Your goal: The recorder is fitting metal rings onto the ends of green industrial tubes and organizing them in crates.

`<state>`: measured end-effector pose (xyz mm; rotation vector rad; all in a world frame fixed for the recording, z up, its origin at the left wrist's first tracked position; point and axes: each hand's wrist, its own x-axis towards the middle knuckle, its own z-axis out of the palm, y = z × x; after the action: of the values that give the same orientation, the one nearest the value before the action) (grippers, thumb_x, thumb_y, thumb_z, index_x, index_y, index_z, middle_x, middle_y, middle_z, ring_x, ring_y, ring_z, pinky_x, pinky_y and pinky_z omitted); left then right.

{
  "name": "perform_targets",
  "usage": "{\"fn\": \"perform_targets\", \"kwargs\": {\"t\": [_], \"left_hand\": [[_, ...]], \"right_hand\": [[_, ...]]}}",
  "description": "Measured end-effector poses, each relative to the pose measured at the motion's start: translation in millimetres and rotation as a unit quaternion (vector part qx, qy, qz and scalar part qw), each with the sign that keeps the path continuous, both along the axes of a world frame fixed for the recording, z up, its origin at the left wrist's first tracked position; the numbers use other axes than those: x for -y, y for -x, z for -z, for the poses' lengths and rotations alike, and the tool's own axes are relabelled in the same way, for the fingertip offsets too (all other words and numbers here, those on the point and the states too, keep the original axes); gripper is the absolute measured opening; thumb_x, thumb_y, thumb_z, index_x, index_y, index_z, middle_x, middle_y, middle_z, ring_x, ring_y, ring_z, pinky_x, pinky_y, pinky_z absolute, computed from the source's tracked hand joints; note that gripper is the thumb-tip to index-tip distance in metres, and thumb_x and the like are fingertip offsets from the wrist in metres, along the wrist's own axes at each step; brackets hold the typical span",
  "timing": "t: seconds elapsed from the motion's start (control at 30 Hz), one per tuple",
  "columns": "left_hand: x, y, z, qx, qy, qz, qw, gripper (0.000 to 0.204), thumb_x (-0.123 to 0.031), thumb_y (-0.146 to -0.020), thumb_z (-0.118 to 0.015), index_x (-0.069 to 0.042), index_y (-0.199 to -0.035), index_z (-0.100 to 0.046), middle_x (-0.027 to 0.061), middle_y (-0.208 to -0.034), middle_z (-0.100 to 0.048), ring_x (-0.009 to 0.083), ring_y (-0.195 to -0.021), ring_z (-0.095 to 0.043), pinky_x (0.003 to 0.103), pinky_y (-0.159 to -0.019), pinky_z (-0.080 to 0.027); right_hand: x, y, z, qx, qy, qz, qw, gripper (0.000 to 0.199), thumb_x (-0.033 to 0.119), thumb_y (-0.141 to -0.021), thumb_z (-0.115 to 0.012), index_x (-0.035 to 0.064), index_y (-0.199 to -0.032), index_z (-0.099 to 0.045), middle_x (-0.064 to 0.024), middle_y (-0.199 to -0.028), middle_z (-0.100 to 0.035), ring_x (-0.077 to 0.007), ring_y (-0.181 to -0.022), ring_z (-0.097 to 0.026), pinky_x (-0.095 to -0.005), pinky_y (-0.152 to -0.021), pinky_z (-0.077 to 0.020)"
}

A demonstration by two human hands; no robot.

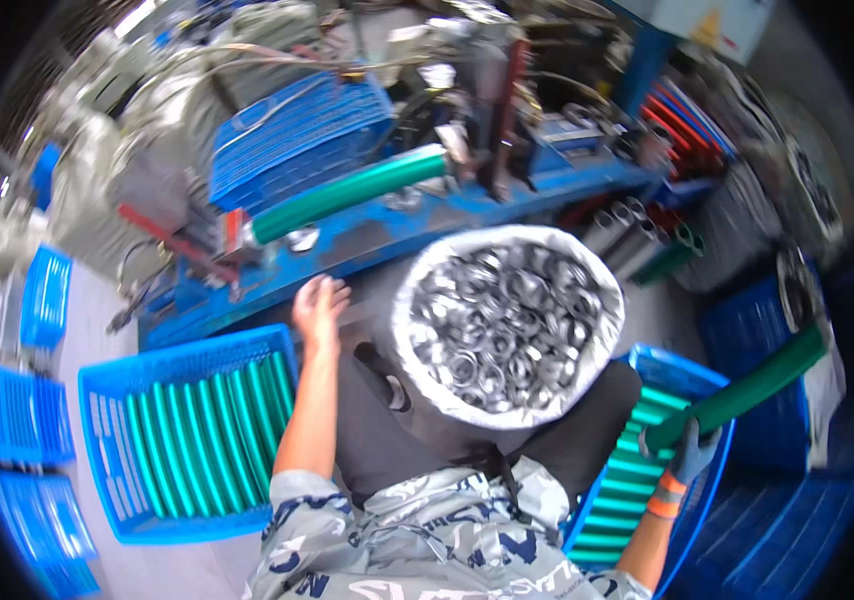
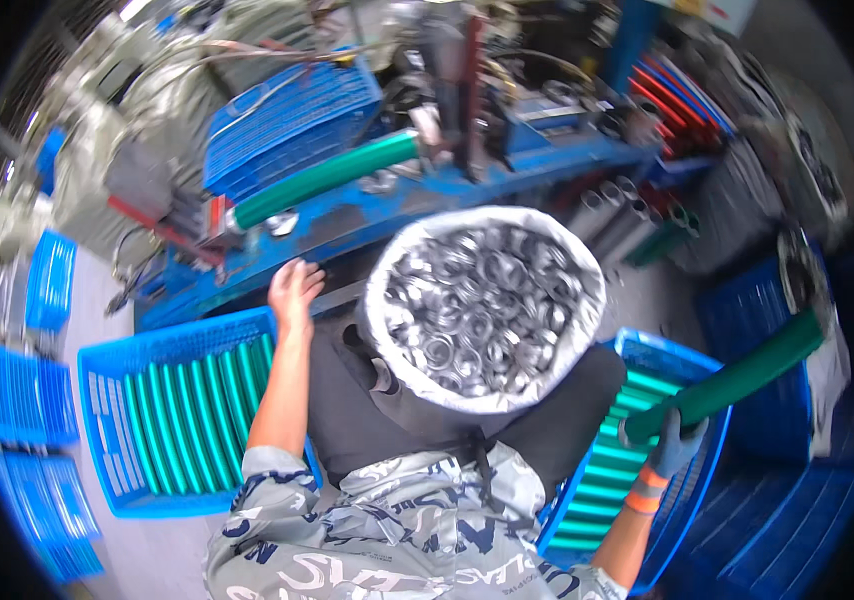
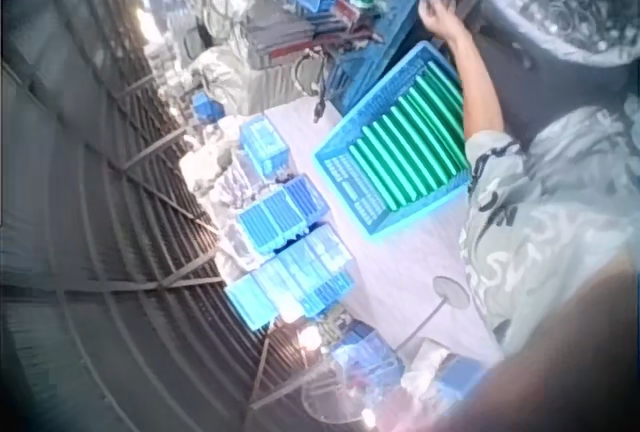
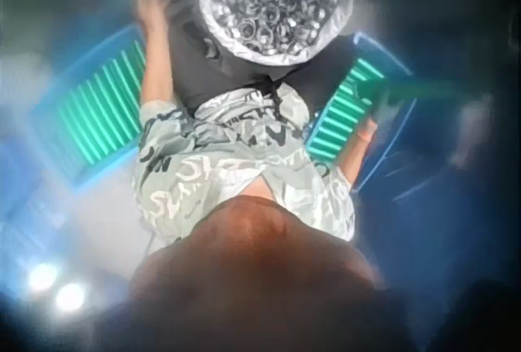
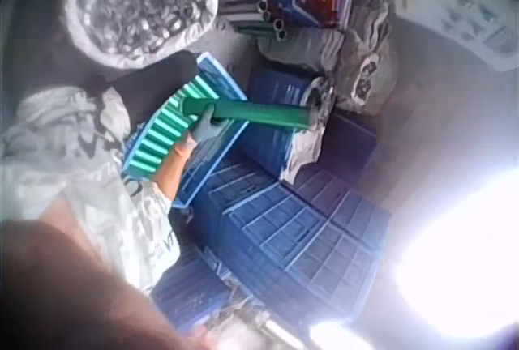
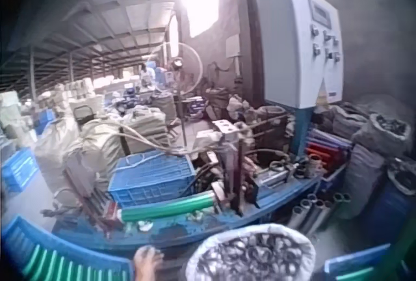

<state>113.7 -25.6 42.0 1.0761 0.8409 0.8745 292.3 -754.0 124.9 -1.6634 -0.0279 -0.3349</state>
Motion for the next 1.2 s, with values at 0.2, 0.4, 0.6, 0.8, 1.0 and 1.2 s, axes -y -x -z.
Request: {"fn": "perform_targets", "kwargs": {"t": [0.2,0.4,0.6,0.8,1.0,1.2], "left_hand": [[-28,135,30,-0.109,-0.144,-0.07,0.981,0.048,-0.022,-0.113,-0.072,0.007,-0.149,-0.062,0.0279,-0.134,-0.077,0.0377,-0.118,-0.08,0.048,-0.102,-0.067],[-23,77,60,-0.139,-0.107,-0.02,0.984,0.044,-0.023,-0.112,-0.075,0.0,-0.149,-0.066,0.0167,-0.13,-0.079,0.0282,-0.11,-0.079,0.04,-0.094,-0.062],[-1,87,70,-0.189,-0.14,-0.015,0.972,0.044,-0.022,-0.112,-0.075,0.0,-0.148,-0.067,0.0139,-0.126,-0.081,0.0232,-0.107,-0.08,0.035,-0.089,-0.062],[-3,117,50,-0.224,-0.201,-0.02,0.953,0.042,-0.024,-0.112,-0.075,0.003,-0.144,-0.069,0.0131,-0.12,-0.082,0.0197,-0.101,-0.079,0.031,-0.083,-0.061],[13,111,66,-0.227,-0.201,0.009,0.953,0.042,-0.024,-0.114,-0.074,0.004,-0.144,-0.068,0.0144,-0.122,-0.081,0.0199,-0.102,-0.078,0.03,-0.089,-0.062],[7,115,81,-0.21,-0.209,0.012,0.955,0.039,-0.021,-0.115,-0.073,0.006,-0.142,-0.068,0.016,-0.123,-0.081,0.0201,-0.103,-0.077,0.03,-0.093,-0.063]], "right_hand": [[153,77,220,-0.28,0.141,0.205,0.927,0.065,0.033,-0.087,-0.096,-0.0048,-0.134,-0.073,-0.016,-0.114,-0.082,-0.0257,-0.095,-0.076,-0.0431,-0.083,-0.0616],[225,172,358,-0.416,-0.007,0.376,0.828,0.07,0.031,-0.086,-0.098,-0.0098,-0.137,-0.069,-0.0191,-0.118,-0.081,-0.0325,-0.098,-0.079,-0.0492,-0.083,-0.0657],[229,114,371,-0.494,-0.022,0.28,0.823,0.066,0.057,-0.091,-0.088,-0.0075,-0.104,-0.08,-0.0197,-0.091,-0.08,-0.0351,-0.072,-0.077,-0.0495,-0.072,-0.0637],[171,-6,391,-0.475,-0.084,0.281,0.83,0.085,0.063,-0.09,-0.089,-0.0054,-0.136,-0.071,-0.0197,-0.101,-0.077,-0.0358,-0.075,-0.078,-0.0507,-0.064,-0.0659],[192,-56,448,-0.333,-0.003,0.393,0.857,0.105,0.053,-0.085,-0.096,-0.0129,-0.156,-0.056,-0.0219,-0.106,-0.077,-0.0299,-0.072,-0.075,-0.0462,-0.066,-0.0646],[189,-43,384,-0.352,0.087,0.35,0.864,0.11,0.052,-0.088,-0.095,-0.0154,-0.162,-0.05,-0.029,-0.135,-0.073,-0.0378,-0.117,-0.075,-0.0461,-0.097,-0.0621]]}}
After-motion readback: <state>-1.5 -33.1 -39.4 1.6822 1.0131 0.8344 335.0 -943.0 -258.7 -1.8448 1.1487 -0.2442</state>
